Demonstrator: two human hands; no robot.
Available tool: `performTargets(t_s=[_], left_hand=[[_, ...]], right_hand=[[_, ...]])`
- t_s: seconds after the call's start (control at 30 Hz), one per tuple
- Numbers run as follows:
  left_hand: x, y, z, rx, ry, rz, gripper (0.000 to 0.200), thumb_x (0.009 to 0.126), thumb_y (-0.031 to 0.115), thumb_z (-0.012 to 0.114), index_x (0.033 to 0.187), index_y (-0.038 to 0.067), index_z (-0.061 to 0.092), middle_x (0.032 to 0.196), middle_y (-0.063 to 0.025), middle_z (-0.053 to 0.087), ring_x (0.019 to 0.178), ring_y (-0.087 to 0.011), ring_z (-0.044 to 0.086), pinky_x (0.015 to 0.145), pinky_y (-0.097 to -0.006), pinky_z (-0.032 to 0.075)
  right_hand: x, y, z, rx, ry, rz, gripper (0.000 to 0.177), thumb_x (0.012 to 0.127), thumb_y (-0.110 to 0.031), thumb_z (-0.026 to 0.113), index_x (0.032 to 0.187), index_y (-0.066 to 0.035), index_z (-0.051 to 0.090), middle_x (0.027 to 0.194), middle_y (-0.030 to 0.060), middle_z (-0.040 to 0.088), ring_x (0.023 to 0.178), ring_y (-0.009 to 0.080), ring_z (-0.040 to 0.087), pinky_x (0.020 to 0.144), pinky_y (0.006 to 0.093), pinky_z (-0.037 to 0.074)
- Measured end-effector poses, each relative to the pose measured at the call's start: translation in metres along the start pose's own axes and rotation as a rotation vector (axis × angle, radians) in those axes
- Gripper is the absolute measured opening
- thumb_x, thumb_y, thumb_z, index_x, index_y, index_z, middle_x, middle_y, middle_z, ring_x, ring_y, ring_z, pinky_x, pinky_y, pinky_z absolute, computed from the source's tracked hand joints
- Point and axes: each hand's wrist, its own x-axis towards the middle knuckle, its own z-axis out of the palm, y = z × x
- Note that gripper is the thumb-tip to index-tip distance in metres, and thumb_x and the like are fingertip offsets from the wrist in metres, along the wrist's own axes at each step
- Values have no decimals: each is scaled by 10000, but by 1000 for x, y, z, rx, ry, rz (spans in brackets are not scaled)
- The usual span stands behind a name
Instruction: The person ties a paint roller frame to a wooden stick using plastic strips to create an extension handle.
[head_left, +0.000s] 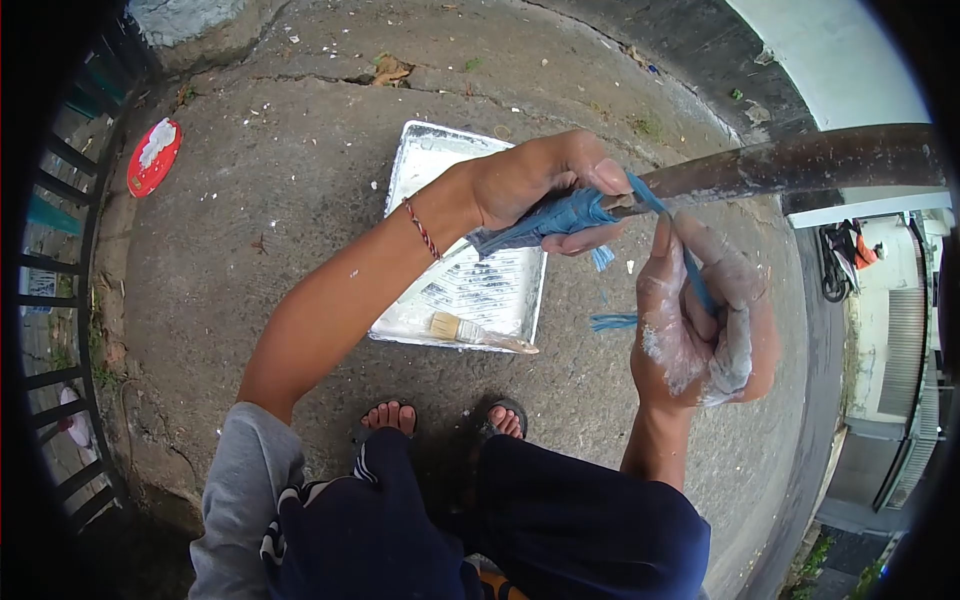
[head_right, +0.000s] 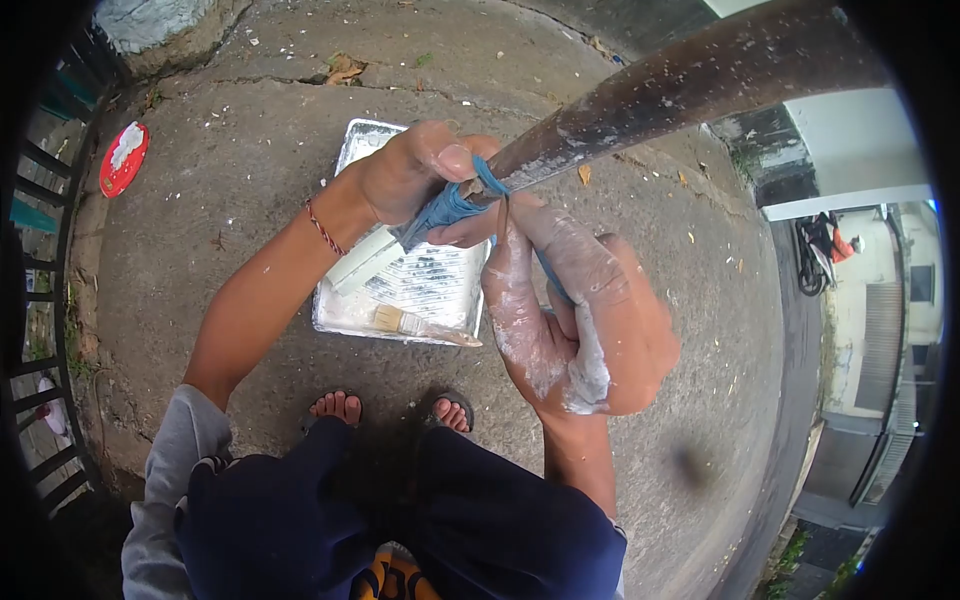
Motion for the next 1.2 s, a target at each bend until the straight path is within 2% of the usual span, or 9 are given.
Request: performTargets(t_s=[0.13, 0.4, 0.47, 0.57, 0.6, 0.67, 0.8, 1.0, 1.2], left_hand=[[3, 0, -5, -77, -23, -18, 533, 838, 510, 474, 632, 31, 586, 511, -67, 519, 398, -115, 463, 385, -238, 366], [8, 2, -9, -93, -65, -112, 536, 839, 500, 454, 652, 15, 588, 521, -85, 532, 384, -120, 465, 370, -242, 362], [7, -4, -14, -178, -147, -61, 547, 844, 449, 484, 943, -74, 607, 537, -107, 524, 390, -147, 455, 390, -258, 373], [4, 1, -14, -154, -157, -101, 576, 838, 458, 476, 987, -87, 591, 548, -106, 529, 399, -140, 458, 403, -251, 377], [4, 3, -12, -151, -157, -100, 576, 838, 458, 476, 987, -87, 591, 548, -106, 529, 399, -140, 458, 403, -251, 377], [3, 6, -7, -117, -64, -110, 558, 809, 520, 453, 696, -4, 608, 522, -83, 533, 391, -114, 463, 360, -236, 349], [-4, 10, -2, 3, 9, -98, 564, 809, 540, 442, 693, 13, 609, 535, -81, 541, 405, -116, 466, 356, -244, 345], [-10, 12, 15, 107, 77, 6, 564, 877, 513, 421, 686, 21, 620, 578, -79, 567, 542, -142, 512, 547, -278, 405], [-13, -7, 34, 477, 660, 487, 493, 909, 422, 546, 714, -21, 641, 628, -54, 459, 593, -136, 424, 553, -315, 317]], right_hand=[[4, 3, -4, -48, -107, -53, 179, 731, -1, 775, 893, 22, 703, 625, 55, 616, 511, 59, 492, 492, 167, 373], [-10, 14, 15, 120, -20, 13, 166, 756, -2, 762, 903, 32, 694, 590, 23, 579, 497, 30, 462, 499, 152, 353], [-11, 11, 16, 137, -28, 46, 163, 767, -9, 759, 907, 36, 690, 581, 10, 567, 495, 19, 448, 499, 146, 341], [-6, 0, 15, 284, -44, 167, 144, 785, -21, 753, 893, 38, 678, 564, -15, 545, 502, 8, 439, 502, 142, 335], [-4, -3, 12, 174, -80, 164, 132, 788, -22, 751, 879, 34, 672, 570, -19, 536, 509, 9, 439, 500, 141, 326], [1, -4, 10, 63, -114, 165, 122, 791, -23, 749, 864, 30, 667, 575, -22, 528, 516, 11, 439, 497, 139, 316], [9, -2, 7, 83, -32, 20, 104, 789, -18, 744, 841, 19, 662, 622, 6, 557, 560, 30, 467, 480, 154, 304], [31, -1, 1, -26, -57, -169, 82, 775, 8, 734, 829, 17, 674, 726, 82, 662, 576, 115, 557, 513, 219, 418], [52, 4, 2, -20, -138, -270, 125, 744, -2, 749, 854, 12, 689, 784, 96, 699, 663, 169, 655, 602, 247, 496]])
